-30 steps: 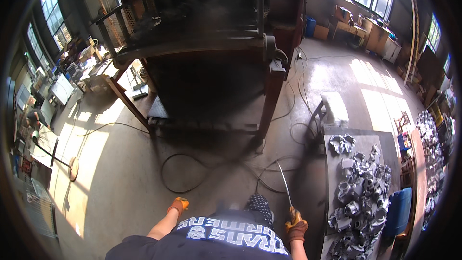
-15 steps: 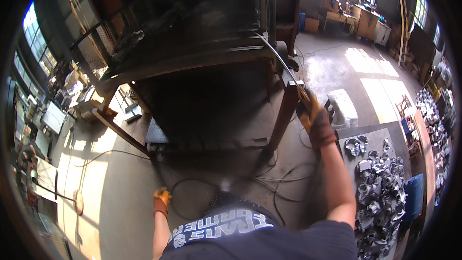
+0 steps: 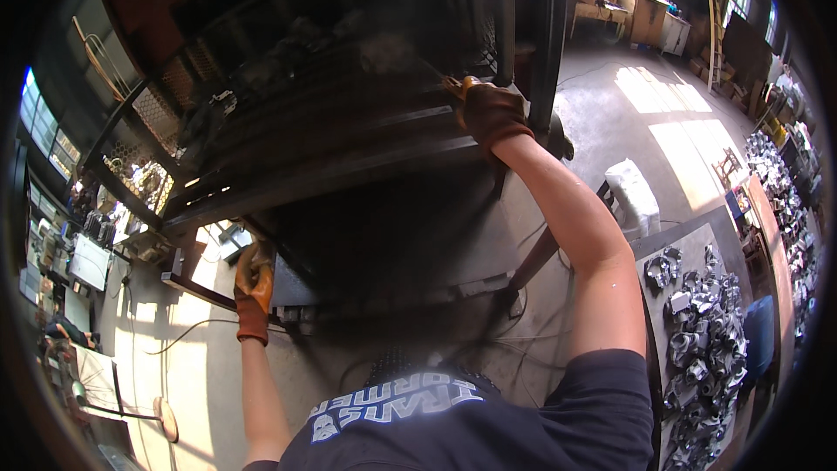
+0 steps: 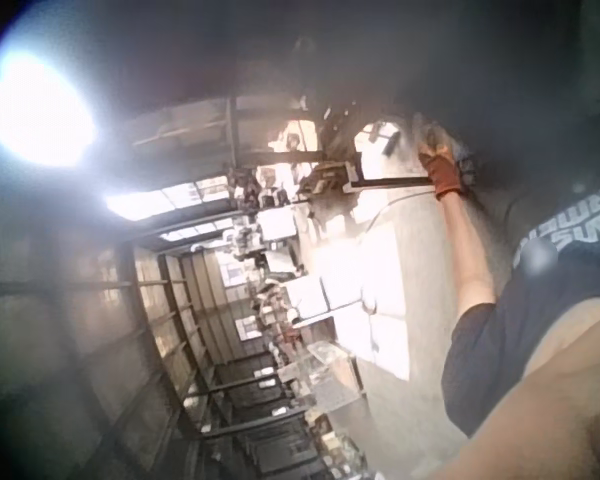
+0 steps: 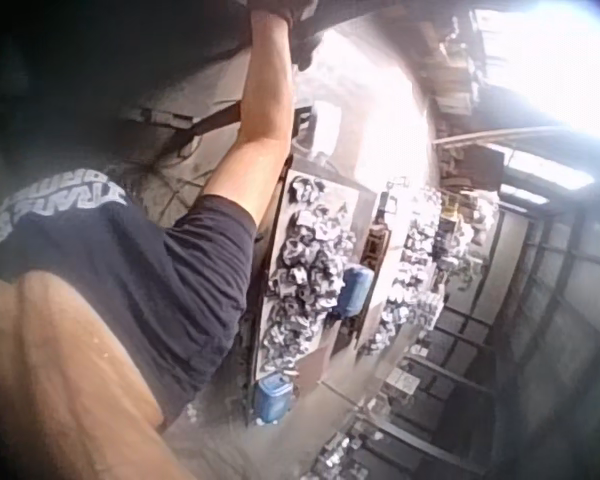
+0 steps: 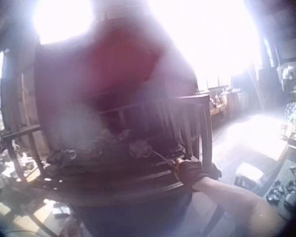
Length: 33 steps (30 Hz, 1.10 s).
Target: The person cleans metal engine components using an air blower, picking each piece up from a table or machine and returning it to a rack.
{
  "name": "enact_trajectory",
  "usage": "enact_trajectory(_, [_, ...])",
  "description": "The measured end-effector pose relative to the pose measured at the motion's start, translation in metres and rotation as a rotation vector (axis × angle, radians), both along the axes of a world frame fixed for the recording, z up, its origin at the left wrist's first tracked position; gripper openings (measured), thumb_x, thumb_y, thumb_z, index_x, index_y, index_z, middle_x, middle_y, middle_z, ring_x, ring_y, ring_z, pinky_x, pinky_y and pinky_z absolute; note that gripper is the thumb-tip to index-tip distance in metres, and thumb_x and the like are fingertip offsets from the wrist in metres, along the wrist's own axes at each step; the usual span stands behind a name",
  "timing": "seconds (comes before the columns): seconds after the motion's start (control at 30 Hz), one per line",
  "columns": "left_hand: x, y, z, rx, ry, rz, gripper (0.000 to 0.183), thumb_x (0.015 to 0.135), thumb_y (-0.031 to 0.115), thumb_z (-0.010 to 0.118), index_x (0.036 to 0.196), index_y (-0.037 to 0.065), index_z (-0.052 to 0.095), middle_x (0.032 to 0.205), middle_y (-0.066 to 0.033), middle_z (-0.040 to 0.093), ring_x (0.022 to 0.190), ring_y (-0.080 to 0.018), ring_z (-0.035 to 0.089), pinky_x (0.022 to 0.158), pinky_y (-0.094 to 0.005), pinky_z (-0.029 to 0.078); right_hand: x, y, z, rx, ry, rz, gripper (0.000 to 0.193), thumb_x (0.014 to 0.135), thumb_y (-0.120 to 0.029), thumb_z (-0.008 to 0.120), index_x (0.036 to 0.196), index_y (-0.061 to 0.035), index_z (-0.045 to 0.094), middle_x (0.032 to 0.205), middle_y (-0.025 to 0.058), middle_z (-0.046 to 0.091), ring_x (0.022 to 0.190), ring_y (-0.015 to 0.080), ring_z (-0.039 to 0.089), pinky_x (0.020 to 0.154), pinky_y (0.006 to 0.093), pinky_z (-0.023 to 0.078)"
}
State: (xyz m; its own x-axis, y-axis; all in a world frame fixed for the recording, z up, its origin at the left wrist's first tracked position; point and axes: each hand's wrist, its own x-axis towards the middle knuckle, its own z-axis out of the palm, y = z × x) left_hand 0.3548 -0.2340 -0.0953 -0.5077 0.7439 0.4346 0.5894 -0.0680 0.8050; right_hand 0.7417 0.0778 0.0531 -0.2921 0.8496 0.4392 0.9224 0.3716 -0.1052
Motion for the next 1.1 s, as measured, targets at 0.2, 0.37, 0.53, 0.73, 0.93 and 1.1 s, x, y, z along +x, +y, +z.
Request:
enact_trajectory(0.2, [-0.05,0.154,0.056,0.057,0.072,-0.296,0.066,0.084,-0.001,0.065,0.143,0.008,0.037,0.113,-0.0122,0.061,0.094,-0.0143,0.06,0.078,-0.0254,0.051,0.018,0.008,-0.011,-0.189,0.339,0.273,0.037,0.083,-0.034,0.063,0.109,-0.0081,0.061,0.083,0.0163,0.068,0.081,0.0337,0.067,0.072,0.0418,0.052])
enact_trajectory(0.37, [-0.042,0.314,0.089,0.256,0.269,-0.46,0.074,0.083,0.006,0.072,0.145,0.004,0.031,0.138,-0.0191,0.047,0.121,-0.0254,0.053,0.094,-0.0344,0.051,0.02,-0.031,-0.018,-0.205,0.326,0.206,0.029,0.086,-0.011,0.063,0.114,-0.0037,0.058,0.093,0.0199,0.065,0.088,0.0271,0.067,0.073,0.0368,0.05])
enact_trajectory(0.53, [-0.048,0.502,0.065,-0.075,-0.189,-0.61,0.084,0.077,0.013,0.077,0.146,0.006,0.029,0.134,-0.019,0.051,0.12,-0.0277,0.054,0.098,-0.0348,0.046,-0.01,-0.057,-0.007,-0.318,0.365,0.052,0.036,0.082,-0.012,0.066,0.115,-0.0017,0.058,0.086,0.0209,0.065,0.085,0.0324,0.066,0.072,0.0384,0.05])
enact_trajectory(0.73, [-0.023,0.595,0.083,-0.32,0.071,-0.725,0.087,0.072,0.018,0.075,0.147,0.015,0.031,0.134,-0.0189,0.052,0.121,-0.0296,0.052,0.101,-0.0357,0.043,-0.069,-0.065,0.027,-0.366,0.378,-0.292,0.03,0.078,-0.004,0.066,0.106,0.0005,0.058,0.082,0.0236,0.064,0.078,0.0418,0.063,0.066,0.039,0.05])
enact_trajectory(0.93, [-0.063,0.66,0.053,0.003,0.297,-0.876,0.078,0.071,0.022,0.071,0.142,0.014,0.039,0.126,-0.0201,0.059,0.117,-0.0323,0.057,0.099,-0.0388,0.045,-0.08,-0.067,0.003,-0.391,0.636,-0.235,0.028,0.079,0.001,0.063,0.107,0.0,0.059,0.086,0.0122,0.067,0.078,0.0168,0.064,0.071,0.0297,0.049])
enact_trajectory(1.1, [-0.038,0.648,0.071,-0.055,0.341,-0.645,0.067,0.074,0.026,0.064,0.137,0.018,0.044,0.121,-0.0229,0.061,0.11,-0.0378,0.06,0.093,-0.0406,0.047,-0.098,-0.06,0.021,-0.45,0.467,-0.362,0.033,0.08,0.0,0.065,0.112,-0.0004,0.058,0.092,0.0098,0.067,0.086,0.0097,0.06,0.075,0.0276,0.049])
